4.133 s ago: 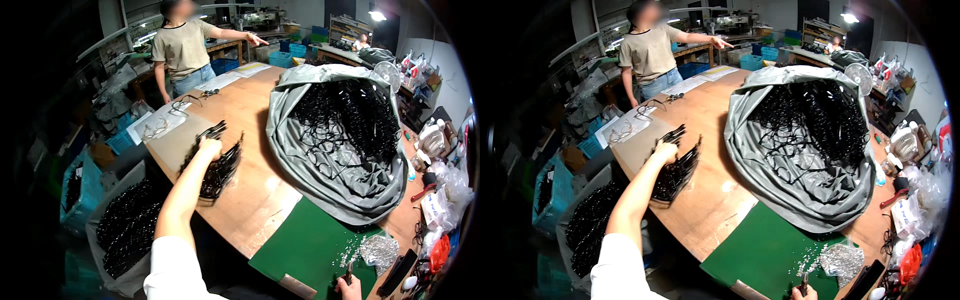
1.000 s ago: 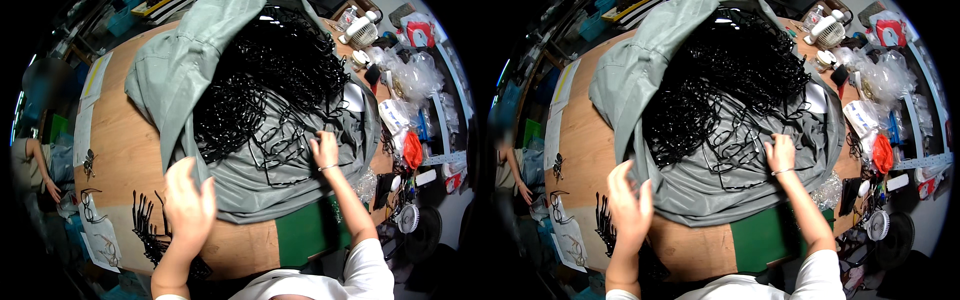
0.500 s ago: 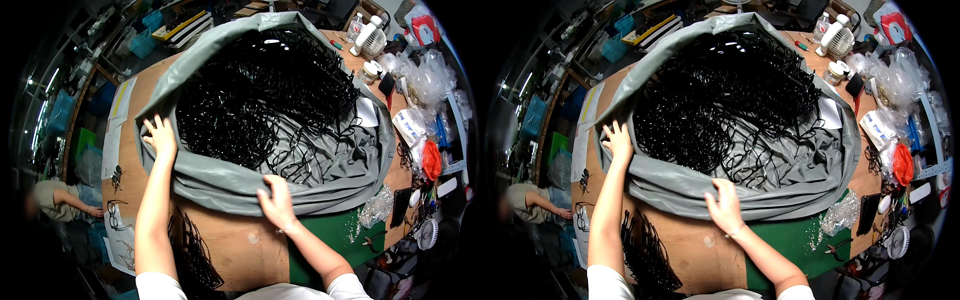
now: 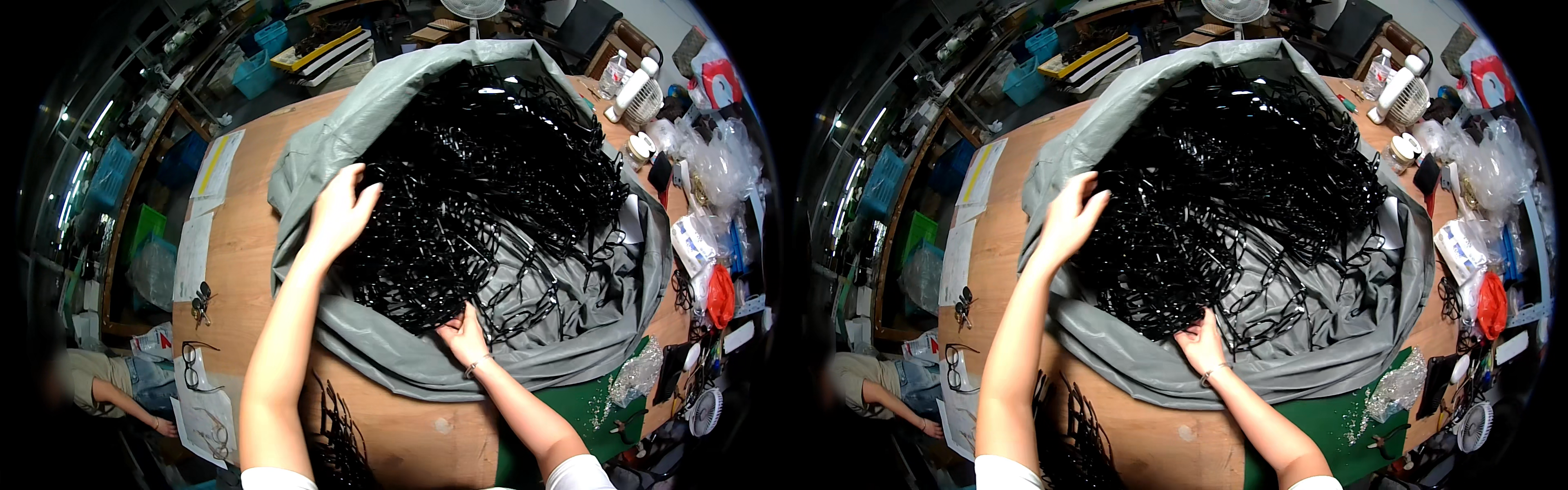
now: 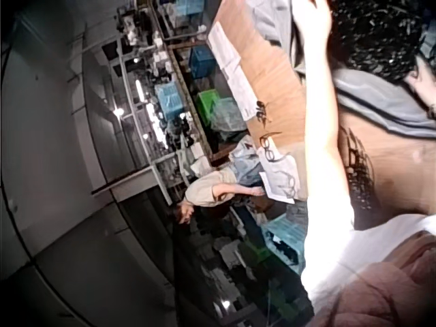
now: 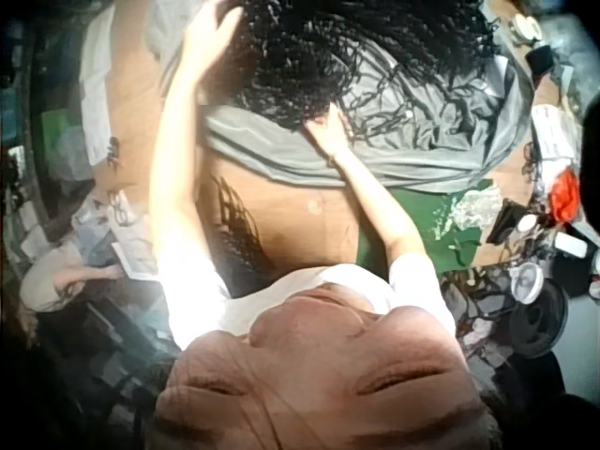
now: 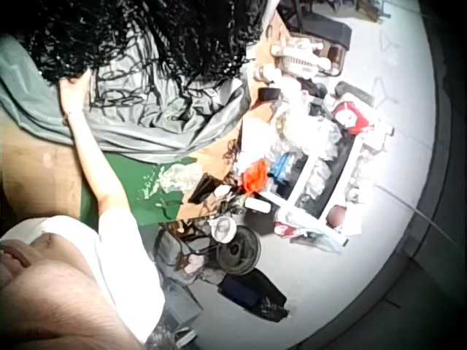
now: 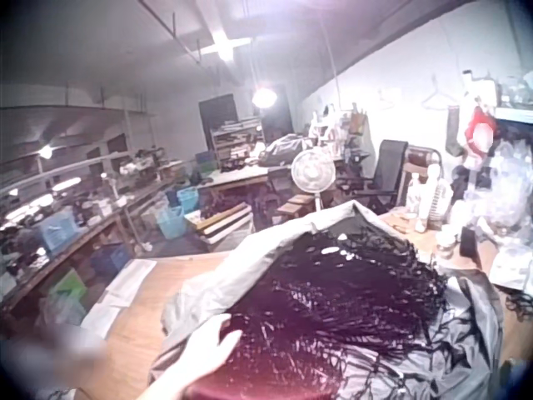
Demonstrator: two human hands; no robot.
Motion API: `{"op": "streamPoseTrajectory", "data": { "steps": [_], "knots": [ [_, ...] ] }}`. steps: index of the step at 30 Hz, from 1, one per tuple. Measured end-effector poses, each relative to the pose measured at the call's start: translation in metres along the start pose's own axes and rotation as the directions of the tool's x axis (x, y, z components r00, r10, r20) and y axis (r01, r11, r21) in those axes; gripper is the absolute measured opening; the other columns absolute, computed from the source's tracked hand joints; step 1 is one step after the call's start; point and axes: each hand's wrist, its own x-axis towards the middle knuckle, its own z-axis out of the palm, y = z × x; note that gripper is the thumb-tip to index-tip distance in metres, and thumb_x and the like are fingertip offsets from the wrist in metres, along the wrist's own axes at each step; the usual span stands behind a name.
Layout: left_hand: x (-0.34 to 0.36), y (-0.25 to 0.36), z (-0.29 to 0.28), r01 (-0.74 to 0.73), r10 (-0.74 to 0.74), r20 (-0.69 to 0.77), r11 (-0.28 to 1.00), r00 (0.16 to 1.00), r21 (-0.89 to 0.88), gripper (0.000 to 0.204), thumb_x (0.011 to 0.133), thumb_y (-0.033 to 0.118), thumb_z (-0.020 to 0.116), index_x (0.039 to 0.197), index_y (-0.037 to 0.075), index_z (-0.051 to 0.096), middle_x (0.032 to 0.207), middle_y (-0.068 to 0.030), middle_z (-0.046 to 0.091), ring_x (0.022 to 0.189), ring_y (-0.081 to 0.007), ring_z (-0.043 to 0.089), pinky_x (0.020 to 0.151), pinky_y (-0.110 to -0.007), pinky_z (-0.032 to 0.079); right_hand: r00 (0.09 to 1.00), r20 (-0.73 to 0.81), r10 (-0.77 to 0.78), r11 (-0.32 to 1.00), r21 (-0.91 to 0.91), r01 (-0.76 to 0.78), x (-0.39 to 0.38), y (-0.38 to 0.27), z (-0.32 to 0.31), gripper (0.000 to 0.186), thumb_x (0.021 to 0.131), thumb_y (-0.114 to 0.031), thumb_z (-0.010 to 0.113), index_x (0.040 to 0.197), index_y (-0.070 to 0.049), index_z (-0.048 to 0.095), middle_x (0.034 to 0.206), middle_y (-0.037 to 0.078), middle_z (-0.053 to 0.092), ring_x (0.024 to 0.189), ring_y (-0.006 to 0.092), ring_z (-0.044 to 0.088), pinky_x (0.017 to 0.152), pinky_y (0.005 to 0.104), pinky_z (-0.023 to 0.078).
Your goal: The person uses pliers to trim the tips of black eyeglass frames one by one. They pick frames from a large pile, cut the ends, and place the finished frames on the table. A coworker is visible in the background.
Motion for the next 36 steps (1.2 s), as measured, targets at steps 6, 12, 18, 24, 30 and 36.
{"op": "streamPoseTrajectory", "data": {
  "steps": [6, 12, 18, 24, 30, 36],
  "knots": [
    [0.020, -0.118, -0.013, 0.251, -0.244, -0.064, 0.958, 0.968, 0.138, 0.071, 0.082, 0.056, 0.034, 0.129, 0.003, 0.030, 0.132, -0.0189, 0.031, 0.124, -0.0294, 0.025, 0.102, -0.034, 0.020, 0.996, 0.050, 0.067, 0.996, 0.054, -0.070, -0.020, -0.004, 0.028, 0.081, 0.067, 0.001, 0.059, 0.130, -0.006, 0.009, 0.119, 0.019, 0.038, 0.097, 0.0256, 0.050, 0.080, 0.0329, 0.044],
    [-0.007, -0.094, 0.019, -0.159, 0.117, 0.195, 0.964, 0.974, 0.214, 0.051, 0.081, 0.041, 0.047, 0.114, 0.002, 0.043, 0.114, -0.0216, 0.049, 0.114, -0.0299, 0.040, 0.095, -0.036, 0.031, 0.996, -0.070, 0.047, 0.993, -0.106, -0.055, -0.020, -0.005, 0.047, 0.104, 0.062, -0.019, 0.074, 0.132, -0.007, -0.001, 0.120, 0.021, 0.031, 0.097, 0.0275, 0.048, 0.078, 0.0353, 0.045],
    [-0.049, -0.049, 0.007, 0.075, -0.135, 0.368, 0.982, 0.920, 0.171, 0.055, 0.080, 0.047, 0.046, 0.111, 0.002, 0.043, 0.099, -0.0147, 0.059, 0.101, -0.0318, 0.051, 0.098, -0.056, 0.009, 0.984, -0.179, -0.017, 0.953, 0.293, 0.070, 0.002, -0.022, 0.069, 0.097, 0.065, -0.014, 0.074, 0.127, 0.002, 0.001, 0.121, 0.014, 0.034, 0.110, 0.0208, 0.036, 0.094, 0.0294, 0.030],
    [-0.113, 0.026, 0.034, 0.143, -0.130, 0.296, 0.989, 0.946, -0.024, 0.048, 0.086, 0.044, 0.036, 0.101, 0.000, 0.046, 0.089, -0.0181, 0.058, 0.091, -0.0368, 0.053, 0.095, -0.057, 0.019, 0.947, -0.208, -0.246, 0.967, -0.117, 0.226, -0.064, -0.093, -0.002, 0.094, 0.063, -0.014, 0.074, 0.127, 0.003, 0.008, 0.119, 0.016, 0.037, 0.108, 0.0224, 0.039, 0.095, 0.0317, 0.031],
    [-0.188, 0.158, 0.034, -0.095, 0.123, 0.268, 0.989, 0.956, -0.116, 0.057, 0.080, 0.048, 0.046, 0.101, -0.005, 0.046, 0.094, -0.0180, 0.054, 0.093, -0.0352, 0.051, 0.090, -0.061, 0.019, 0.972, -0.181, -0.148, 0.989, -0.022, 0.147, -0.177, -0.147, -0.104, 0.091, 0.065, -0.015, 0.073, 0.130, -0.002, 0.010, 0.117, 0.010, 0.037, 0.098, 0.0175, 0.043, 0.086, 0.0316, 0.037],
    [-0.231, 0.185, 0.163, 0.083, -0.095, 0.508, 0.995, 0.856, 0.046, 0.062, 0.076, 0.054, 0.048, 0.101, -0.003, 0.047, 0.094, -0.0187, 0.057, 0.090, -0.0353, 0.053, 0.089, -0.056, 0.025, 0.904, -0.409, 0.122, 0.980, 0.196, -0.044, -0.202, -0.056, -0.180, 0.073, 0.077, -0.021, 0.062, 0.128, 0.000, 0.014, 0.113, 0.012, 0.042, 0.100, 0.0181, 0.044, 0.088, 0.0301, 0.037]
  ]
}}
